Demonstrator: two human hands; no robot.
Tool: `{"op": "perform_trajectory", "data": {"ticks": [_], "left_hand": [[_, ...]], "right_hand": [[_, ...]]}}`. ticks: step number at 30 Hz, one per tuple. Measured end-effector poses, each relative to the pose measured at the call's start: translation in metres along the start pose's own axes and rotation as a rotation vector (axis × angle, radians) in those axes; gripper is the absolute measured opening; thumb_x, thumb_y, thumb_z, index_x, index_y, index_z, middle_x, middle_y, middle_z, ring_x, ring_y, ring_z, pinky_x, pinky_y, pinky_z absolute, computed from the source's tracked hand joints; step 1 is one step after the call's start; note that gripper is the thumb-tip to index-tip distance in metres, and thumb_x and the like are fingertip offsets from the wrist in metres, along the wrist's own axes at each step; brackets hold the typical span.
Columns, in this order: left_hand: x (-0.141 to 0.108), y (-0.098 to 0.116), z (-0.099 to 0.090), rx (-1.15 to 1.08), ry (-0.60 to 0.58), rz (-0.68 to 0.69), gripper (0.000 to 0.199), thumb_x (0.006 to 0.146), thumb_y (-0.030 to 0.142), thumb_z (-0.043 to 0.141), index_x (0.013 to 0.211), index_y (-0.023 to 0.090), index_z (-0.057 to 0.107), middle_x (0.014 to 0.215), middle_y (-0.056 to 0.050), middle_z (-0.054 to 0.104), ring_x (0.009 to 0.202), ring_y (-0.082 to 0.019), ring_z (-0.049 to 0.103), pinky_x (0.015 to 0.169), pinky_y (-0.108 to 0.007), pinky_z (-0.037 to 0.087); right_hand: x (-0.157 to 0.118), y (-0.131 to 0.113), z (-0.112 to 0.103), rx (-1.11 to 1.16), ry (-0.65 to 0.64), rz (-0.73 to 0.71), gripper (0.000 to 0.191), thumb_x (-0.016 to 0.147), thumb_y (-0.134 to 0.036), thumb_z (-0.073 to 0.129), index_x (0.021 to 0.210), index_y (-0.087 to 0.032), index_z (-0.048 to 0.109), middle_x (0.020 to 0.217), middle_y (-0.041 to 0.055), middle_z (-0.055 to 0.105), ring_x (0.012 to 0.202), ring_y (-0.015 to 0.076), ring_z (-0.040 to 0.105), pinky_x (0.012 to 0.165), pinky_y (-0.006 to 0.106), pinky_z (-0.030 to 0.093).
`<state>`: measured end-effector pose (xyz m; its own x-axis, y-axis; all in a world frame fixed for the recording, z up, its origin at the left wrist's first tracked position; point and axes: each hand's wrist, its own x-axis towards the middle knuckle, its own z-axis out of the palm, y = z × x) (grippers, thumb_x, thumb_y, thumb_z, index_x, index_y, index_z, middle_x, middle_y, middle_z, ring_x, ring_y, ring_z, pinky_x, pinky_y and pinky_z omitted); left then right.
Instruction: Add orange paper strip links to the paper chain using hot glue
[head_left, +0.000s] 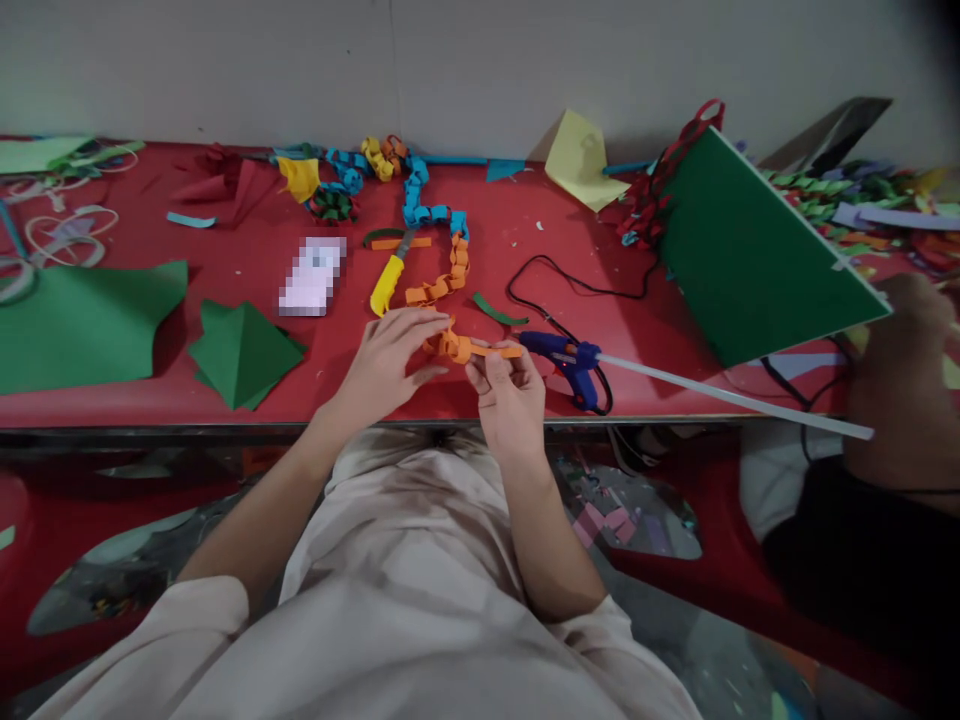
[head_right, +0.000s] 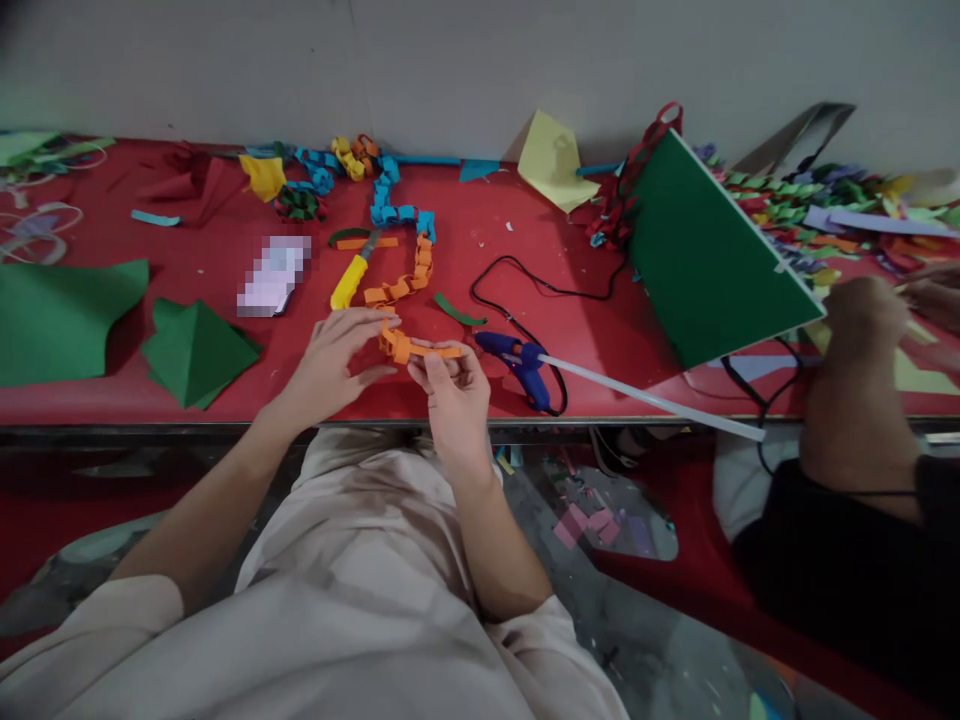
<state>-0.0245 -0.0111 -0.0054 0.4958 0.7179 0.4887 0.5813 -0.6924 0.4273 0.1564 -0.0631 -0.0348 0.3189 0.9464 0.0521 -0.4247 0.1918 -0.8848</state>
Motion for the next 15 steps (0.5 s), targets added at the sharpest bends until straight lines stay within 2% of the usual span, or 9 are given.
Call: {"op": "perform_trajectory", "data": {"ticks": [4, 6, 9, 12, 15], "left_hand": [[0.004, 0.003, 0.01, 0.005, 0.032, -0.026, 0.03, 0.101, 0.032, 0.063, 0.129, 0.025, 0.068, 0.126, -0.008, 0.074, 0.121, -0.025, 0.065, 0.107, -0.043, 0.04], [0.004, 0.004, 0.01, -0.025, 0.057, -0.031, 0.038, 0.099, 0.039, 0.065, 0.134, 0.025, 0.066, 0.13, -0.009, 0.072, 0.125, -0.027, 0.063, 0.11, -0.044, 0.04], [0.001, 0.012, 0.009, -0.215, 0.144, -0.046, 0.057, 0.094, 0.053, 0.07, 0.141, 0.022, 0.061, 0.14, -0.014, 0.066, 0.132, -0.028, 0.058, 0.112, -0.044, 0.044], [-0.003, 0.025, 0.009, -0.423, 0.263, -0.082, 0.035, 0.098, 0.045, 0.068, 0.123, 0.021, 0.072, 0.122, -0.011, 0.073, 0.116, -0.022, 0.066, 0.102, -0.037, 0.052], [-0.007, 0.036, 0.013, -0.527, 0.338, -0.222, 0.022, 0.098, 0.04, 0.068, 0.107, 0.022, 0.077, 0.108, -0.009, 0.077, 0.099, -0.02, 0.07, 0.089, -0.034, 0.056]], "right_hand": [[-0.001, 0.004, 0.001, -0.02, 0.032, -0.005, 0.035, 0.085, -0.053, 0.078, 0.099, -0.026, 0.06, 0.105, 0.0017, 0.076, 0.094, 0.0158, 0.079, 0.087, 0.033, 0.069], [-0.002, 0.006, 0.002, -0.022, 0.039, -0.01, 0.033, 0.087, -0.052, 0.076, 0.099, -0.026, 0.06, 0.107, 0.0022, 0.076, 0.096, 0.0158, 0.078, 0.089, 0.034, 0.068], [-0.003, 0.007, 0.004, -0.026, 0.039, -0.044, 0.031, 0.087, -0.048, 0.077, 0.098, -0.025, 0.06, 0.109, 0.0035, 0.078, 0.098, 0.016, 0.077, 0.09, 0.034, 0.067], [-0.006, 0.004, 0.006, -0.101, 0.046, -0.102, 0.029, 0.087, -0.045, 0.077, 0.098, -0.023, 0.062, 0.11, 0.0061, 0.078, 0.101, 0.0172, 0.077, 0.087, 0.033, 0.067], [-0.009, -0.001, 0.005, -0.271, 0.067, -0.154, 0.03, 0.084, -0.045, 0.079, 0.096, -0.021, 0.066, 0.101, 0.0059, 0.078, 0.088, 0.0169, 0.076, 0.073, 0.029, 0.066]]}}
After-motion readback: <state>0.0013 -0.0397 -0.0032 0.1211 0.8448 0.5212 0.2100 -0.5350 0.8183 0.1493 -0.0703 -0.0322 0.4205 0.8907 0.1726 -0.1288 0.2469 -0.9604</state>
